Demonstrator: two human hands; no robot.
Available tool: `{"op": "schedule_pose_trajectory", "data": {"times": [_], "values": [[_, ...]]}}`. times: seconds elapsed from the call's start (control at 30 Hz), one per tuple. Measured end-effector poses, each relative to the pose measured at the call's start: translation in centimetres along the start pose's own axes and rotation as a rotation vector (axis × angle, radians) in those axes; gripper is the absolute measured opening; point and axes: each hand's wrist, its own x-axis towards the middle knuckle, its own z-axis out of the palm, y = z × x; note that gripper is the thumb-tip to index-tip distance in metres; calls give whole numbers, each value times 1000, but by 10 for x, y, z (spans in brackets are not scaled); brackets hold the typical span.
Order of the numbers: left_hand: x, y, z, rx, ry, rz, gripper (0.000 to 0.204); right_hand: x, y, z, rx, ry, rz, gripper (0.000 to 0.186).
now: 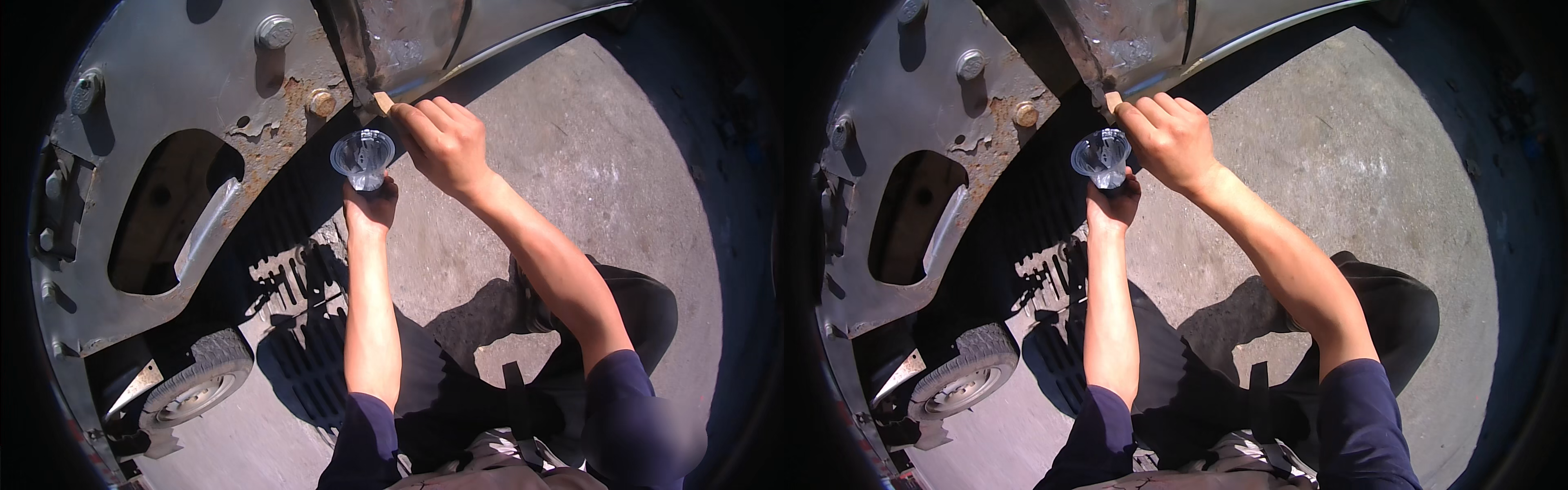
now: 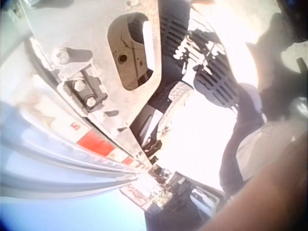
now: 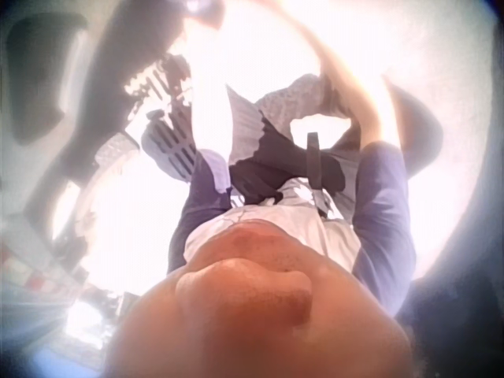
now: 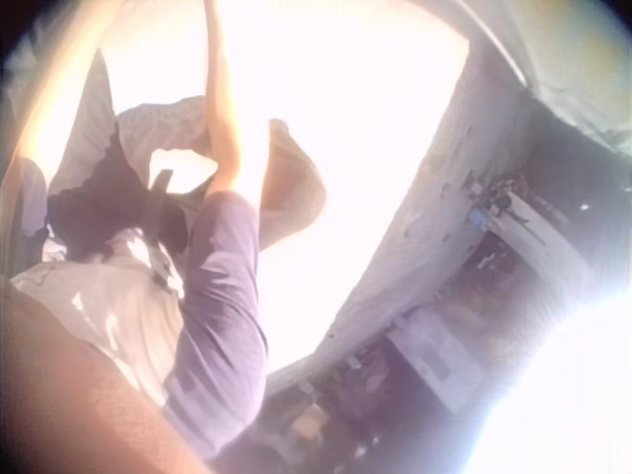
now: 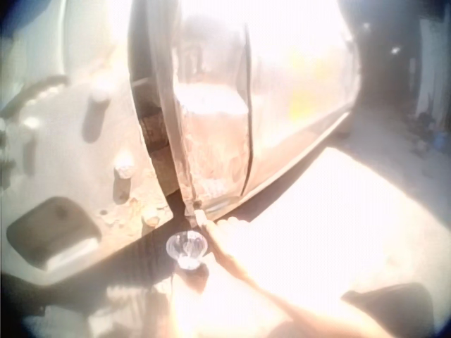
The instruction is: The person applies a white paste to a damaged area on a vehicle's rear bumper using a small wooden stick. They repeatedly dip the stick into a plastic cup and spread the paste over the rusted and dented surface.
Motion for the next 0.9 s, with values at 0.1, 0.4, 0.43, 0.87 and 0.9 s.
{"op": "schedule_pose_trajectory", "data": {"times": [0.1,0.4,0.43,0.87,0.9], "values": [[1,-2,-4,40,-45,6,39,1,-1,-8,22,41,39,27],[6,-9,-3,107,29,55,51,19,-9,-28,325,-635,526,19],[6,-10,0,122,15,65,51,24,-4,-23,272,-749,518,19],[18,-15,4,75,-189,106,49,27,6,-4,163,-851,489,24],[21,-16,5,28,-154,82,49,27,5,-11,187,-790,494,23]]}}
